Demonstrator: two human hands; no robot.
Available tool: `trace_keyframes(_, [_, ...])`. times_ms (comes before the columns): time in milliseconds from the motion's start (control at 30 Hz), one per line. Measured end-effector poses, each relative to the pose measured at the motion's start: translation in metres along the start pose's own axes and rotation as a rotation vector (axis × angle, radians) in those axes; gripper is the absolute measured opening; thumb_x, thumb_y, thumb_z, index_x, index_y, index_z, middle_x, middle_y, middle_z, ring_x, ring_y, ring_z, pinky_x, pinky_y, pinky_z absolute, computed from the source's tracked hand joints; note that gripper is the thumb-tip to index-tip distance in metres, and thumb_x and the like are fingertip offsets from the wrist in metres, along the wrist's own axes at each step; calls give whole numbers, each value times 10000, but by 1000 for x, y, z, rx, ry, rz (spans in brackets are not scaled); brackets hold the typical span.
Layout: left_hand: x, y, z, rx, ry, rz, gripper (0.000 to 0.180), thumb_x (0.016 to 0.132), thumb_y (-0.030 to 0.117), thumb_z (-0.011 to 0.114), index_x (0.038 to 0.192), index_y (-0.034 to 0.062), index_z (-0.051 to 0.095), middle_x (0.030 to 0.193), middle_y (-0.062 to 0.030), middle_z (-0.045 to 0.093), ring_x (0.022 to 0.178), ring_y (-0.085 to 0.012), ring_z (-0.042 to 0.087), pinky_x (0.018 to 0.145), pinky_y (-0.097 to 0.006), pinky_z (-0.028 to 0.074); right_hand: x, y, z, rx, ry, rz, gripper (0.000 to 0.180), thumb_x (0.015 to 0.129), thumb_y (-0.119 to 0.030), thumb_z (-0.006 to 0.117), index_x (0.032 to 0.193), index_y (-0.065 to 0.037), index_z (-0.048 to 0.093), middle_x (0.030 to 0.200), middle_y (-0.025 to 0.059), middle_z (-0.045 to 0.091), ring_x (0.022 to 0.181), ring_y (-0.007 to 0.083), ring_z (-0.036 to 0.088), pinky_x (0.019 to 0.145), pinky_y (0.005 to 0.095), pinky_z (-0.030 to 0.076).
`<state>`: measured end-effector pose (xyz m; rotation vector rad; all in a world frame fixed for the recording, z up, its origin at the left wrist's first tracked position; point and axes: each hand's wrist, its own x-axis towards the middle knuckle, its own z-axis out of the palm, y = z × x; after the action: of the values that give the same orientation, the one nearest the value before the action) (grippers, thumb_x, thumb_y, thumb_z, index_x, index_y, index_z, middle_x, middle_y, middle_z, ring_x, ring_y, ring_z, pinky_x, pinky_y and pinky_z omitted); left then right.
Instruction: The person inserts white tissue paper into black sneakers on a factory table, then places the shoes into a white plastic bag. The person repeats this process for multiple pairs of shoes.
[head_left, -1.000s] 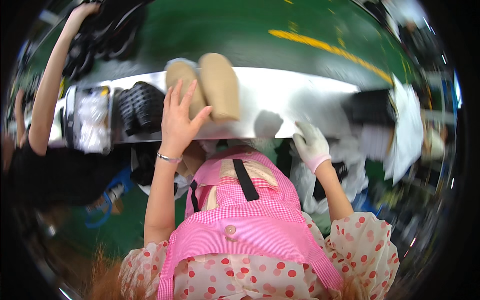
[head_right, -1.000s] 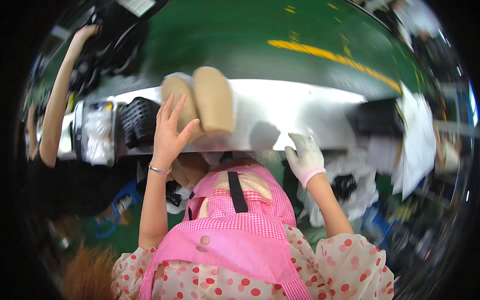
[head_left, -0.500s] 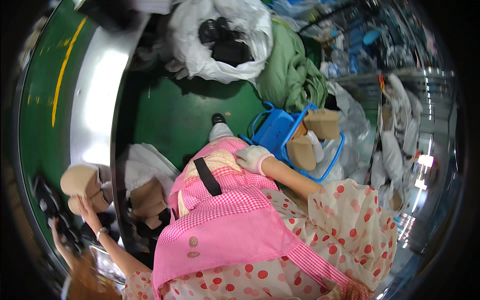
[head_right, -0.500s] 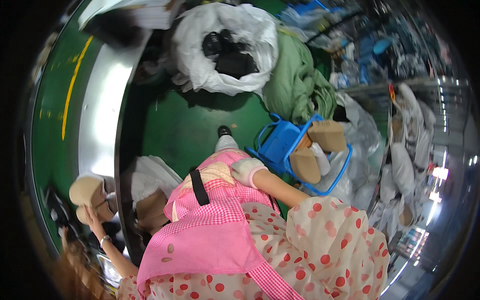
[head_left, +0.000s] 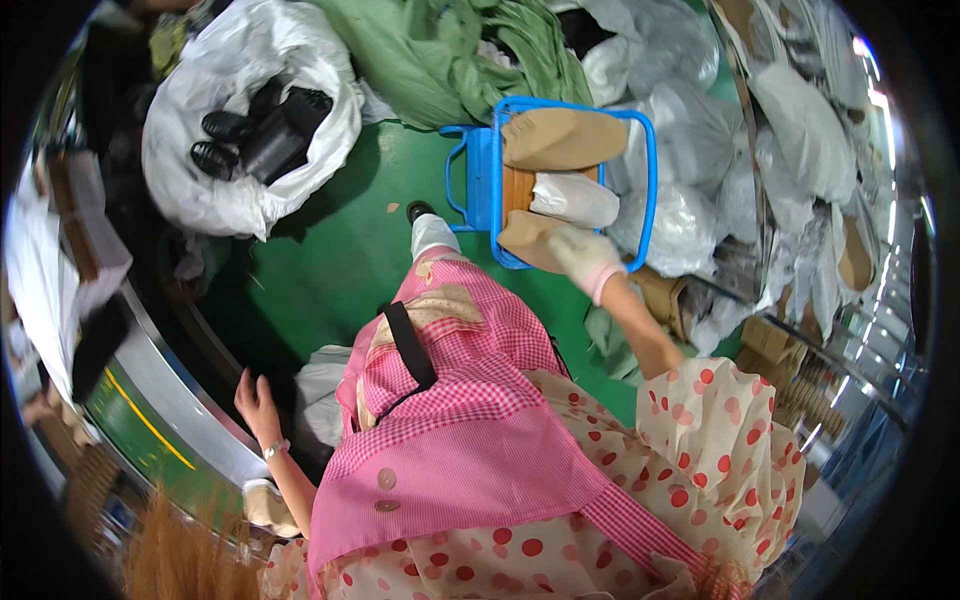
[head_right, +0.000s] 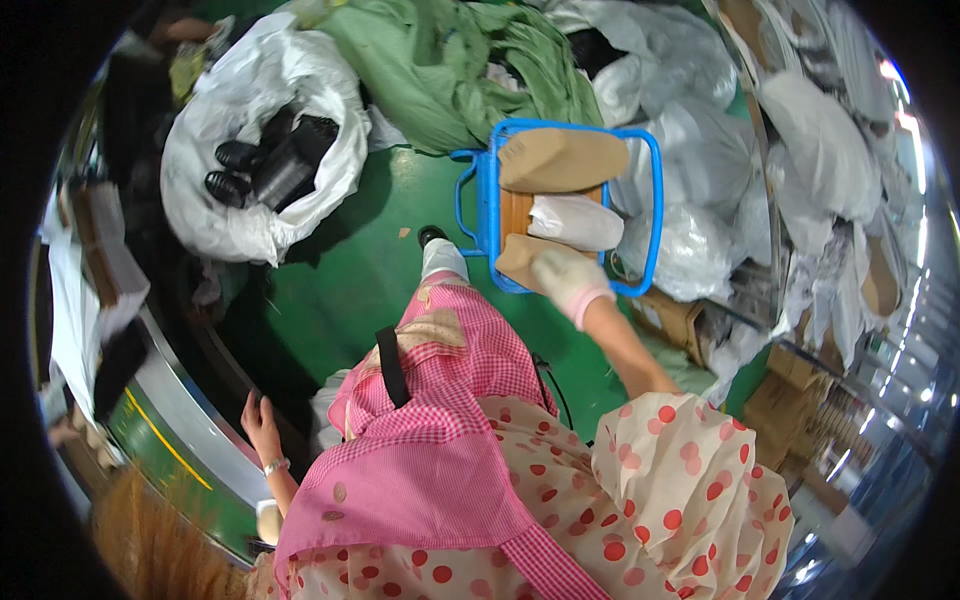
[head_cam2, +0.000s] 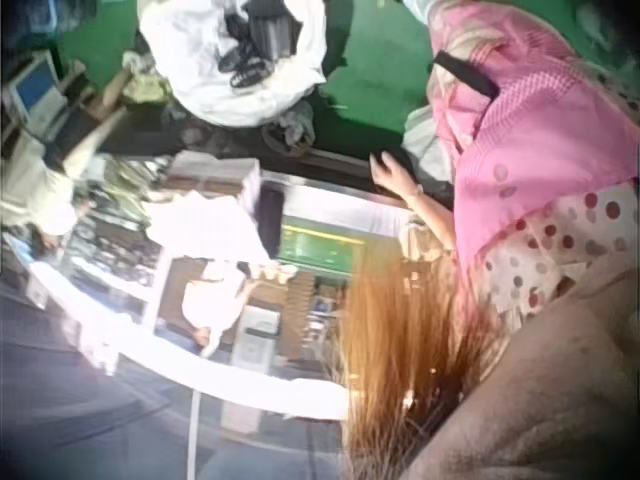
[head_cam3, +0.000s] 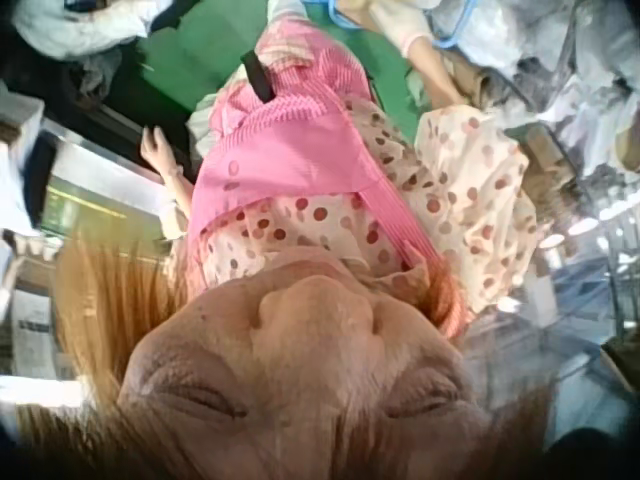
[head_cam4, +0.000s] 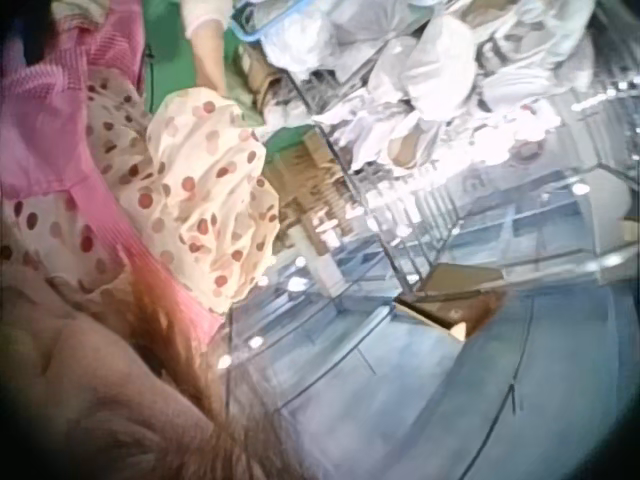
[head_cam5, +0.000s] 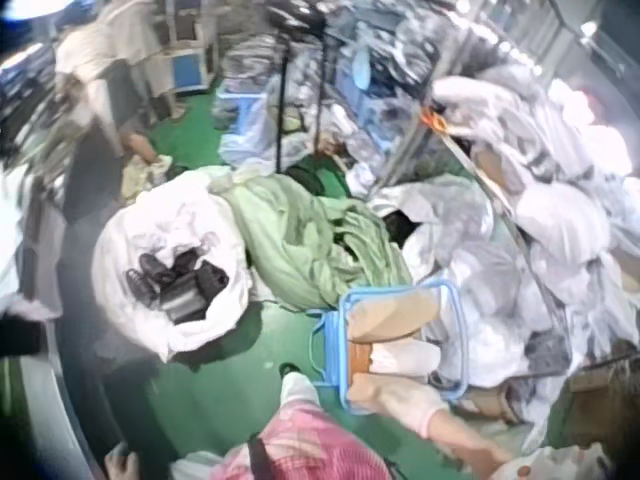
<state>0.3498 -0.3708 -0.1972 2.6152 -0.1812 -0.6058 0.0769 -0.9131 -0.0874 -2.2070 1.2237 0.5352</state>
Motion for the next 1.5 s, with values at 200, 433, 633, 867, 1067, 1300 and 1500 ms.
trace_keyframes(200, [116,233,28,-57,-464,344,410,930,252,631,1299,83,578,1190,-116,589,1054,-218,592,859,-306,477,-21,88,5,236,123,499,397,910,-413,481,1083,-109,669,1081,192,660,1030,368,611,888,401,477])
trace_keyframes(433, [153,460,142,-316,-871,726,479,916,311,651,1316,63,564,1228,-122,601,1087,-226,593,915,-322,470,-21,137,43,604,430,648,409,911,-367,534,1188,-82,633,1112,167,668,1045,276,643,919,337,475])
trace_keyframes(633, [124,569,203,-250,-1229,644,714,880,552,608,1389,65,489,1429,-138,456,1268,-284,460,1051,-421,366,33,169,39,685,682,610,488,917,-289,580,1301,10,550,1094,77,638,939,121,586,847,268,459])
trace_keyframes(867, [141,578,302,-63,-1398,88,797,842,717,503,1378,128,492,1442,-121,443,1355,-318,370,1072,-551,306,143,116,-20,1331,780,445,700,867,-375,665,1407,-11,408,1247,102,561,1093,194,544,909,332,446])
trace_keyframes(1067, [127,550,326,-326,-1458,-76,564,864,623,544,1225,193,604,1178,4,627,1094,-166,555,905,-392,456,182,60,-13,1641,903,337,769,810,-180,750,1421,-45,304,1262,115,548,1108,238,557,907,351,476])
trace_keyframes(1300, [104,477,238,-555,-1150,-29,651,889,602,576,1148,5,603,1076,-90,644,950,-137,593,837,-304,485,126,-8,-18,1613,475,-130,582,953,-341,550,1434,-67,372,1431,138,422,1247,295,480,1075,417,378])
trace_keyframes(1500, [68,386,131,-1230,-454,-561,499,943,463,579,1142,9,631,1063,-69,668,904,-146,625,815,-316,511,110,-141,-37,1128,-109,-359,843,835,-145,606,1509,38,134,1529,166,260,1394,267,286,1147,356,232])
